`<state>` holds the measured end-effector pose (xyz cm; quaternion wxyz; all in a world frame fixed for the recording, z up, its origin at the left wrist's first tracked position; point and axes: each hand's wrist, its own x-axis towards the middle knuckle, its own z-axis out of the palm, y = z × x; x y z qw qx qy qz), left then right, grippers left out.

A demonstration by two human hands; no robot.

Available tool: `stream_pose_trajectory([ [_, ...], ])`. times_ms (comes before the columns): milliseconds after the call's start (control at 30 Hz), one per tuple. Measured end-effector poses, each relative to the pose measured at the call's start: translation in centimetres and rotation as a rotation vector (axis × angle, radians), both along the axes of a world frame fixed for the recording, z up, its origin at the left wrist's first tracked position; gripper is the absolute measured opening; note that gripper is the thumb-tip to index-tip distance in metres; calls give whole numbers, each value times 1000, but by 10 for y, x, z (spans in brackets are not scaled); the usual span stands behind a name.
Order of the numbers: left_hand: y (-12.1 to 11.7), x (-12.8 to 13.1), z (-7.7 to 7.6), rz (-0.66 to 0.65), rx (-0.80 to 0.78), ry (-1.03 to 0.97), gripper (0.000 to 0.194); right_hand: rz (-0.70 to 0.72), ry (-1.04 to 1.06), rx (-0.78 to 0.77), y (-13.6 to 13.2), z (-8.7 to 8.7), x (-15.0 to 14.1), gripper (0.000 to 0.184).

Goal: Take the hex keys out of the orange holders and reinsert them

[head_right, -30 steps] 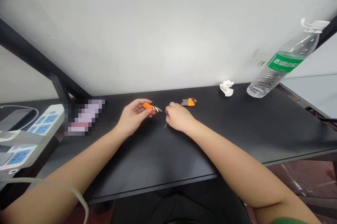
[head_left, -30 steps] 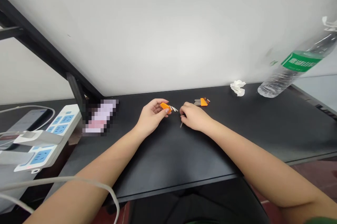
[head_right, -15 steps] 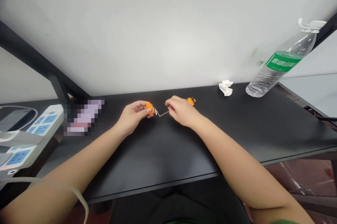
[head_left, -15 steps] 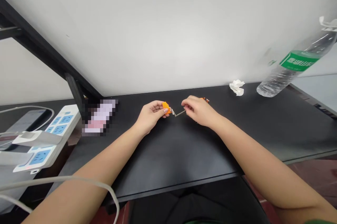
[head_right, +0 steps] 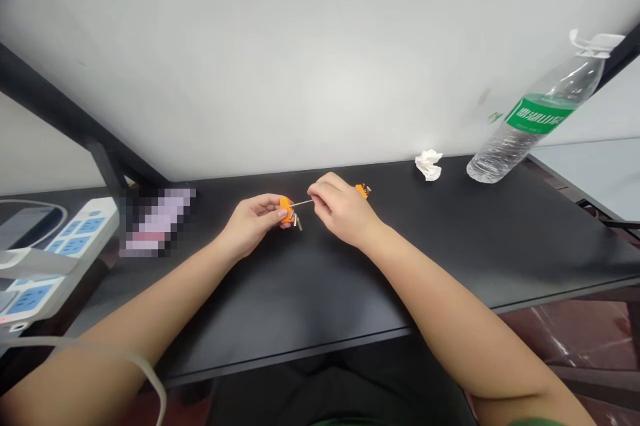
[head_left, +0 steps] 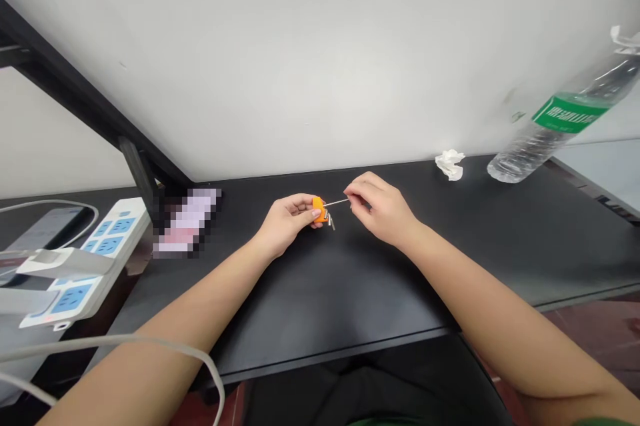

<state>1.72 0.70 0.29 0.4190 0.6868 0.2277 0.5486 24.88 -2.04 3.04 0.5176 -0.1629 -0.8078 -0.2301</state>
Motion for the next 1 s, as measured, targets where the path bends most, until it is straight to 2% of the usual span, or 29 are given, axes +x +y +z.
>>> stream_pose_trajectory([
  [267, 1, -1, -1, -7, 15, -7, 31, -129, -67, 18, 2, -4, 1, 17],
  [333, 1, 0, -1, -11, 22, -5, 31, -121, -102, 18, 1, -5, -1, 19],
  [567, -2, 3, -2, -45, 49, 6, 47, 136, -148, -97, 4, -15, -18, 21],
  [700, -3, 5, -2, -9, 83, 4, 46, 235, -83, -166, 7, -18, -20, 23],
  [800, -2, 4, -1, 27, 70, 24, 49, 270, 11, -311, 9, -19, -19, 20],
  [933, -1, 3, -4, 56, 144, 107, 63, 354, 193, -781, 15, -23, -20, 17],
  [1000, 0, 2, -6, 98, 225, 200, 67, 388, 206, -936, 18, -24, -22, 18],
])
